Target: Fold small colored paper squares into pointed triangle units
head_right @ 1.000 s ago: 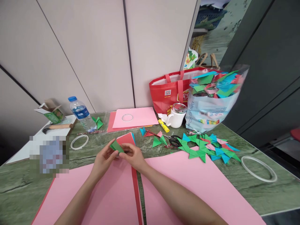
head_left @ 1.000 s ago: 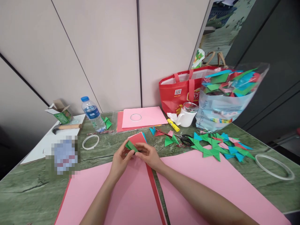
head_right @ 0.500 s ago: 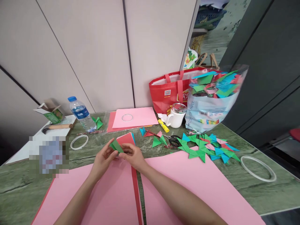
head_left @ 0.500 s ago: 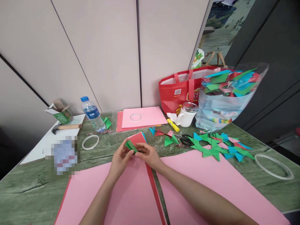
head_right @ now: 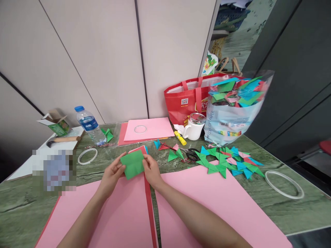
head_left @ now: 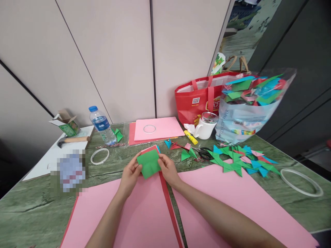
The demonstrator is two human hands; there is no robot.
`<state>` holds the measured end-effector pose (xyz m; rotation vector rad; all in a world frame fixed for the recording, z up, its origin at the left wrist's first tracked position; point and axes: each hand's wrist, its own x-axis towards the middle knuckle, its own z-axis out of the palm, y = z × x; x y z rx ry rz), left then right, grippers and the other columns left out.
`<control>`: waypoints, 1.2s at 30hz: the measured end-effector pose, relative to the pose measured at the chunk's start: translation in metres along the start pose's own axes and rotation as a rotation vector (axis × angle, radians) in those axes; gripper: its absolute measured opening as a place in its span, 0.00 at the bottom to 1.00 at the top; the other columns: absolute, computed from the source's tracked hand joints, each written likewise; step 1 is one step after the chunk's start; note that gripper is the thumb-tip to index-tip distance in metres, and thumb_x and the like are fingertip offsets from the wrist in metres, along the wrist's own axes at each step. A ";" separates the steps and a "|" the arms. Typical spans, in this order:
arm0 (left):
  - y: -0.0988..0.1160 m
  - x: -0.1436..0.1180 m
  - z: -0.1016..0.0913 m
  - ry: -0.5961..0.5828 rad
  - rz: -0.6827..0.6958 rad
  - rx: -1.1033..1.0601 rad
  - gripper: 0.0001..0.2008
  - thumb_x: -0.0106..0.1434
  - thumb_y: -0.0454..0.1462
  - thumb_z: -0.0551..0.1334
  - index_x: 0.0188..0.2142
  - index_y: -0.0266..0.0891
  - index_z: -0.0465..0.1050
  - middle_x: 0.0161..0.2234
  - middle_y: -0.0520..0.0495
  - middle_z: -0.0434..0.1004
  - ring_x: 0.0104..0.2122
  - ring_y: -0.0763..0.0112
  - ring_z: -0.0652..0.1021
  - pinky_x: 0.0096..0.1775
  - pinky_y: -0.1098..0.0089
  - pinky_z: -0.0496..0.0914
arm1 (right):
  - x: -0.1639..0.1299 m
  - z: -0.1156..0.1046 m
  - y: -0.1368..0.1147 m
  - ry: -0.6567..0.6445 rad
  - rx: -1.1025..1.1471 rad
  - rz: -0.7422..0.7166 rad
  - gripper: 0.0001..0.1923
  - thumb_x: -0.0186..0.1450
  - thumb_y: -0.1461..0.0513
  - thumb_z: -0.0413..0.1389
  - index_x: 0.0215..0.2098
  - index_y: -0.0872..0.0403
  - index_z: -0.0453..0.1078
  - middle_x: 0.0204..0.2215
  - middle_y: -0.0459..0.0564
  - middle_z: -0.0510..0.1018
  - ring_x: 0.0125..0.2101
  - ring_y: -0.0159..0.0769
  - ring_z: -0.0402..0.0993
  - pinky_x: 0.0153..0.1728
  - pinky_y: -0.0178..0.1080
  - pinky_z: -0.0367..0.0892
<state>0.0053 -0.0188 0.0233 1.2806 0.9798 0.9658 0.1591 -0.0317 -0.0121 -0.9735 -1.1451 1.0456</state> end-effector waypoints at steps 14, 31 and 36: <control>0.004 -0.003 -0.006 -0.130 0.304 0.374 0.14 0.58 0.36 0.52 0.41 0.44 0.73 0.55 0.44 0.56 0.47 0.59 0.68 0.36 0.66 0.72 | 0.002 -0.002 0.006 0.091 -0.002 0.045 0.11 0.53 0.63 0.56 0.35 0.56 0.66 0.31 0.49 0.76 0.31 0.38 0.72 0.32 0.38 0.68; 0.002 -0.001 -0.005 -0.147 0.227 0.459 0.07 0.50 0.37 0.61 0.28 0.42 0.78 0.37 0.44 0.74 0.37 0.62 0.73 0.33 0.68 0.69 | 0.001 -0.001 0.006 -0.022 0.052 0.071 0.15 0.51 0.59 0.59 0.36 0.55 0.67 0.32 0.49 0.76 0.34 0.42 0.72 0.34 0.41 0.69; 0.003 -0.002 0.001 0.085 0.106 0.401 0.13 0.46 0.39 0.65 0.32 0.38 0.76 0.30 0.46 0.76 0.24 0.69 0.74 0.25 0.71 0.69 | 0.001 0.001 0.001 -0.093 0.095 0.052 0.17 0.52 0.59 0.58 0.39 0.54 0.66 0.35 0.49 0.75 0.37 0.41 0.71 0.37 0.42 0.68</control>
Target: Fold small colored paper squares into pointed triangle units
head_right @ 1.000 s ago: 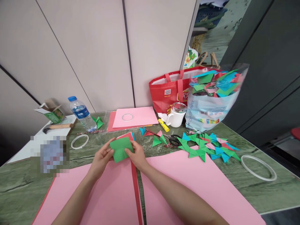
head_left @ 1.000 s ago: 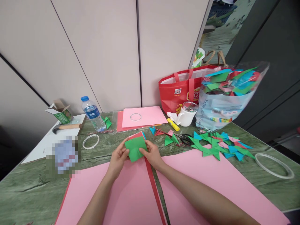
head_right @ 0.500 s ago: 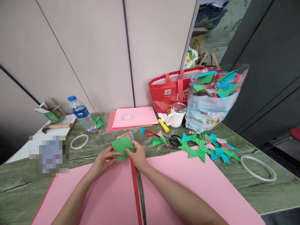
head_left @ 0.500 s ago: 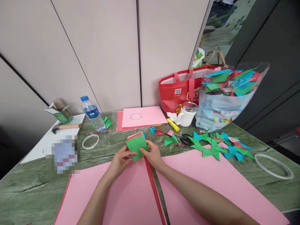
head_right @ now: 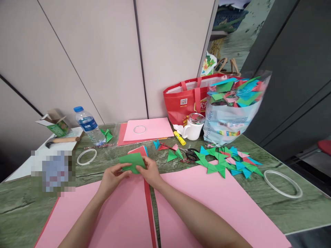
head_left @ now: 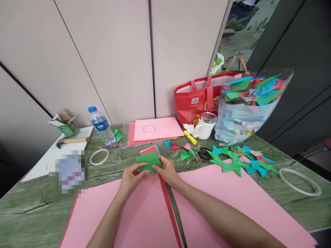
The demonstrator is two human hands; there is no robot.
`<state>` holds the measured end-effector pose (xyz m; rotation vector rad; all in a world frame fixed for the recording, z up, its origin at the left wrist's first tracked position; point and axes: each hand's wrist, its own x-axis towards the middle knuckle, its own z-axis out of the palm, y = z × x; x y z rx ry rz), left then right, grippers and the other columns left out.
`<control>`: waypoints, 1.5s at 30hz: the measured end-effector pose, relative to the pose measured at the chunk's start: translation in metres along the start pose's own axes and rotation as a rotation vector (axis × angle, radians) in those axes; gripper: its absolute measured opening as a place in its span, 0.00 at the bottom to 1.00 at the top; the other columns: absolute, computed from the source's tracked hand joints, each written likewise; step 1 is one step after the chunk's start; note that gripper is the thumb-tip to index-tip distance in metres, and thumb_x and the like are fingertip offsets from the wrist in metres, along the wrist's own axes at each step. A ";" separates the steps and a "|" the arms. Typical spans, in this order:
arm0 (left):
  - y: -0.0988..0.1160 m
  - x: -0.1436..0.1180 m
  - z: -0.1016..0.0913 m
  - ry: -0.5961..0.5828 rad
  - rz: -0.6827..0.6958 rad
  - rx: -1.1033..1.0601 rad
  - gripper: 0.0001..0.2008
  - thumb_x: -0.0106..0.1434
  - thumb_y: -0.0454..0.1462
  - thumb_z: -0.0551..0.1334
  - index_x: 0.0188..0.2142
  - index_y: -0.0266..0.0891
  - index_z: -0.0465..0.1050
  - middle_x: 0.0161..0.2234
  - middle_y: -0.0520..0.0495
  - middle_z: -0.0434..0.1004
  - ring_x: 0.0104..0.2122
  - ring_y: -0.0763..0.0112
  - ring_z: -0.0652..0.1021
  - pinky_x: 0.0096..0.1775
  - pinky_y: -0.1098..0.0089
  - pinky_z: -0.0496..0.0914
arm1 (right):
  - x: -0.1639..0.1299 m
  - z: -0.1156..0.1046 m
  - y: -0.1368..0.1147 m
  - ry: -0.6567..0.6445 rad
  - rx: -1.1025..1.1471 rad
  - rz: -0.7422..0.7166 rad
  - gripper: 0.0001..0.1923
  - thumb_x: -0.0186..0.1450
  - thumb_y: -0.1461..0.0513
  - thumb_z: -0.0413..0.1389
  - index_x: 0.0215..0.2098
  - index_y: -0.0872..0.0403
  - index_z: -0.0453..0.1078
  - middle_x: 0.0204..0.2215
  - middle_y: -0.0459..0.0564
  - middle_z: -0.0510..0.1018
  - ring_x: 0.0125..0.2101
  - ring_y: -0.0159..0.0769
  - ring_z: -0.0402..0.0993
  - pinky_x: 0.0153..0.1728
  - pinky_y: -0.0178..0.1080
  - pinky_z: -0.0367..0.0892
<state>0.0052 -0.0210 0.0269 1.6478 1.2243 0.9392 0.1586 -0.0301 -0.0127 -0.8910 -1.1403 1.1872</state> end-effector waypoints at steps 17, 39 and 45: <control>0.005 0.001 0.001 -0.029 -0.049 -0.405 0.48 0.46 0.37 0.66 0.60 0.39 0.38 0.33 0.45 0.79 0.35 0.63 0.77 0.39 0.61 0.70 | -0.003 0.002 -0.004 0.012 -0.128 0.025 0.20 0.45 0.60 0.63 0.37 0.56 0.69 0.31 0.47 0.76 0.30 0.37 0.70 0.31 0.37 0.67; -0.009 0.001 0.005 0.055 -0.265 -0.515 0.12 0.40 0.37 0.69 0.26 0.35 0.74 0.22 0.48 0.79 0.25 0.66 0.78 0.33 0.69 0.70 | -0.004 0.003 -0.007 -0.049 -0.098 0.075 0.16 0.44 0.63 0.62 0.32 0.57 0.70 0.25 0.44 0.74 0.26 0.33 0.68 0.27 0.34 0.64; -0.015 0.002 0.006 0.091 -0.270 -0.516 0.11 0.39 0.37 0.69 0.24 0.34 0.74 0.22 0.48 0.79 0.25 0.66 0.78 0.32 0.68 0.71 | -0.005 0.004 -0.009 -0.062 -0.070 0.064 0.19 0.44 0.63 0.62 0.35 0.56 0.70 0.28 0.45 0.75 0.28 0.34 0.69 0.29 0.35 0.65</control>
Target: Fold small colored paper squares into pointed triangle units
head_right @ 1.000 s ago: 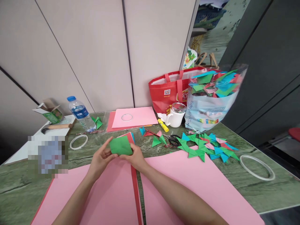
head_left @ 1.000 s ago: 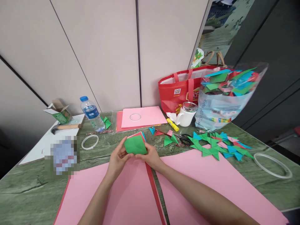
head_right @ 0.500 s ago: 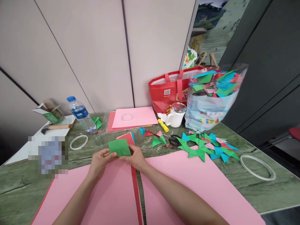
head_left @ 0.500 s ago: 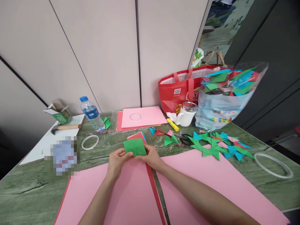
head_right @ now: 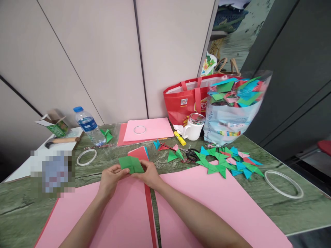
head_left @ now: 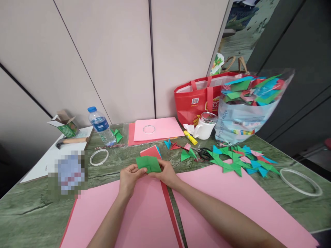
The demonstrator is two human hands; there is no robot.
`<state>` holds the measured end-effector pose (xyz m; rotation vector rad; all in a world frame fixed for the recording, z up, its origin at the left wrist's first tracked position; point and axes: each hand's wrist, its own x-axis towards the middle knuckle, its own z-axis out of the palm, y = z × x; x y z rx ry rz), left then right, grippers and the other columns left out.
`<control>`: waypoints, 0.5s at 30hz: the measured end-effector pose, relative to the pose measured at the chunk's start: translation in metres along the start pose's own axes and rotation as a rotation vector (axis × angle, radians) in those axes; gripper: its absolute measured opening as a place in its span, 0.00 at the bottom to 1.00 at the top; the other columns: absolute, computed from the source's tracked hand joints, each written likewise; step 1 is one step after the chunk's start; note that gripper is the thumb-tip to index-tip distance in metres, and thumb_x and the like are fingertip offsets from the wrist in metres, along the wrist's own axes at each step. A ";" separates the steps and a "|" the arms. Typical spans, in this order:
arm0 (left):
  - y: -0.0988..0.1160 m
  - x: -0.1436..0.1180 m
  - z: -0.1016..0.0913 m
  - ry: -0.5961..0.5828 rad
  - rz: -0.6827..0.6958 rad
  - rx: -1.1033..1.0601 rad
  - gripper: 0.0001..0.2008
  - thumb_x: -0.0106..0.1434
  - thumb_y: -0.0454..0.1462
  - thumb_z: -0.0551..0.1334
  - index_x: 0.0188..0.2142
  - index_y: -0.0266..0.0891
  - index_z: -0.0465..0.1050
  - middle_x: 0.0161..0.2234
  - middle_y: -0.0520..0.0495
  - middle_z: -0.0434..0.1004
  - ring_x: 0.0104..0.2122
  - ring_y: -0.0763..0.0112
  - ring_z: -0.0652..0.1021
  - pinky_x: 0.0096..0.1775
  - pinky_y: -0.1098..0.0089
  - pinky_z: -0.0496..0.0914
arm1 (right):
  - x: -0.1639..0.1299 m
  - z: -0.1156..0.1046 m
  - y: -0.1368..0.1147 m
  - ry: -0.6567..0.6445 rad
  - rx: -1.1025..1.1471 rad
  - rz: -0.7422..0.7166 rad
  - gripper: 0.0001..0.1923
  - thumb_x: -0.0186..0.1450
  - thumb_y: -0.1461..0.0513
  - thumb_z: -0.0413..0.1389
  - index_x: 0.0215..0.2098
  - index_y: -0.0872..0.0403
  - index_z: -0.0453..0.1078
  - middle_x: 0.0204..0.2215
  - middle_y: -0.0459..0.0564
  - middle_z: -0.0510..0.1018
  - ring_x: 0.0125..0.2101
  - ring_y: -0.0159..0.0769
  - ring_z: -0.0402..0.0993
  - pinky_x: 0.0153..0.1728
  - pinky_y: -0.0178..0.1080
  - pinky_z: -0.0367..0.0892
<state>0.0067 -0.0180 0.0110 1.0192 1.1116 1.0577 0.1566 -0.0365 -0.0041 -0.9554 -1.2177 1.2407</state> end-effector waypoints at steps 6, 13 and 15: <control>-0.003 0.001 0.001 0.015 0.008 -0.014 0.11 0.39 0.36 0.70 0.24 0.34 0.74 0.22 0.48 0.79 0.24 0.67 0.77 0.32 0.69 0.71 | 0.000 0.001 0.000 -0.005 0.034 0.008 0.20 0.44 0.63 0.63 0.36 0.56 0.70 0.29 0.46 0.75 0.29 0.35 0.70 0.31 0.36 0.66; 0.000 -0.003 0.005 0.051 0.030 0.011 0.13 0.37 0.37 0.70 0.24 0.33 0.74 0.23 0.47 0.79 0.24 0.67 0.77 0.31 0.70 0.71 | 0.000 0.001 0.000 0.022 -0.057 0.023 0.16 0.46 0.61 0.61 0.33 0.57 0.69 0.27 0.45 0.75 0.27 0.33 0.69 0.28 0.34 0.65; 0.000 -0.003 0.005 0.064 0.019 0.017 0.13 0.37 0.36 0.70 0.24 0.33 0.73 0.22 0.47 0.79 0.23 0.67 0.77 0.31 0.70 0.71 | 0.000 0.001 0.000 0.015 -0.046 0.027 0.16 0.46 0.60 0.61 0.33 0.57 0.70 0.26 0.45 0.74 0.27 0.33 0.68 0.28 0.34 0.64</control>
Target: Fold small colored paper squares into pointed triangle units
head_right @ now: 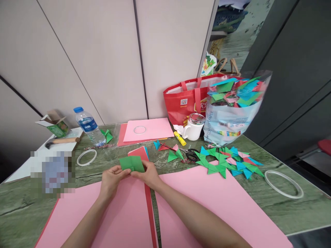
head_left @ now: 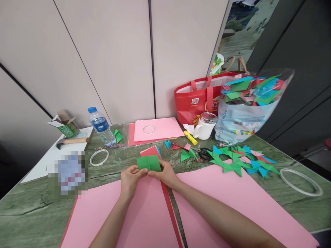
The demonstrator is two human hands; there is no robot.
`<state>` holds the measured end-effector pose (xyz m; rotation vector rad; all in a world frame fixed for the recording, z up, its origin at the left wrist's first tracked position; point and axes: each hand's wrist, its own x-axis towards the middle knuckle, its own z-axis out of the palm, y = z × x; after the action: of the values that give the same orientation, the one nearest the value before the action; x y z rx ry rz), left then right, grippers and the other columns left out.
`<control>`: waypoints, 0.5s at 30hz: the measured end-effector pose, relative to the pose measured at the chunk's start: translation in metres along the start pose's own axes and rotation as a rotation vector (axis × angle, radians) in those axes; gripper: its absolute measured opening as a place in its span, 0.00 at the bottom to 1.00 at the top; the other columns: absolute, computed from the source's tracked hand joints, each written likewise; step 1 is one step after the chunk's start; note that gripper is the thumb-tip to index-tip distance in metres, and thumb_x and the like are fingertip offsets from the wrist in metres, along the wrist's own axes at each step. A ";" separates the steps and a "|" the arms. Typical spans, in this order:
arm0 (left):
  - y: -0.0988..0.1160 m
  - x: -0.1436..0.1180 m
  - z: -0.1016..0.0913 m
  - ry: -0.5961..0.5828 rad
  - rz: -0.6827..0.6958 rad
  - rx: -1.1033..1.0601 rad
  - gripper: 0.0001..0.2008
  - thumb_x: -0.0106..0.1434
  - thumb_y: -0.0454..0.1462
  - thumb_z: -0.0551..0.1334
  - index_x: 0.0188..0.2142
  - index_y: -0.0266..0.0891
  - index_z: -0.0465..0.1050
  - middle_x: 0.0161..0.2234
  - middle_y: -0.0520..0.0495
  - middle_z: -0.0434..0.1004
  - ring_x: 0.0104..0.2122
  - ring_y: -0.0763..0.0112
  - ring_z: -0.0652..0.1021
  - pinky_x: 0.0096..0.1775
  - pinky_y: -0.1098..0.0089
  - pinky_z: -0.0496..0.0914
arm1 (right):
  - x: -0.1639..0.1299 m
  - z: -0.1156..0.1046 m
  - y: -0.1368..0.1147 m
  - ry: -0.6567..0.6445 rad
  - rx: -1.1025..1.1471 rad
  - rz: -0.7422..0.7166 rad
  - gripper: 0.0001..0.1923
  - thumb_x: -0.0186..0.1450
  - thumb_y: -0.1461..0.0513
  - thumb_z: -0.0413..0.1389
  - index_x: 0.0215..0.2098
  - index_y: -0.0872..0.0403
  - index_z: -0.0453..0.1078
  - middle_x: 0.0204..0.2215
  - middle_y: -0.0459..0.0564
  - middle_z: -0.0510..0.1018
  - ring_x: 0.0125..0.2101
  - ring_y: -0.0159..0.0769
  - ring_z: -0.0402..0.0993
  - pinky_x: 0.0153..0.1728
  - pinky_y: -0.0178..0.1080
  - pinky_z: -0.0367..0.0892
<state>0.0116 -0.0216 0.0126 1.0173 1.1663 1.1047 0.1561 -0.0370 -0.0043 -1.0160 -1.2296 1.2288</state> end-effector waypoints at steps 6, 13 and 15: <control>0.000 0.000 0.000 -0.004 -0.025 0.005 0.14 0.37 0.37 0.70 0.25 0.33 0.73 0.22 0.47 0.79 0.25 0.65 0.78 0.33 0.67 0.71 | 0.002 -0.001 0.007 -0.014 0.060 0.003 0.18 0.44 0.59 0.63 0.33 0.56 0.70 0.28 0.45 0.75 0.28 0.34 0.69 0.29 0.35 0.64; 0.001 0.000 -0.001 -0.040 -0.029 0.016 0.16 0.37 0.38 0.70 0.27 0.33 0.74 0.23 0.46 0.79 0.25 0.64 0.78 0.33 0.67 0.71 | 0.003 -0.001 0.008 -0.002 0.096 -0.006 0.18 0.42 0.60 0.64 0.32 0.57 0.70 0.27 0.45 0.75 0.27 0.34 0.69 0.30 0.36 0.64; 0.001 0.000 -0.001 -0.038 -0.033 0.024 0.16 0.37 0.38 0.70 0.27 0.33 0.74 0.23 0.45 0.79 0.26 0.64 0.78 0.33 0.68 0.71 | 0.003 0.000 0.006 0.005 0.085 0.007 0.19 0.42 0.60 0.64 0.31 0.57 0.70 0.28 0.45 0.75 0.27 0.34 0.69 0.29 0.35 0.64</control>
<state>0.0103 -0.0212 0.0136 1.0300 1.1648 1.0435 0.1557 -0.0333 -0.0103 -0.9612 -1.1612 1.2722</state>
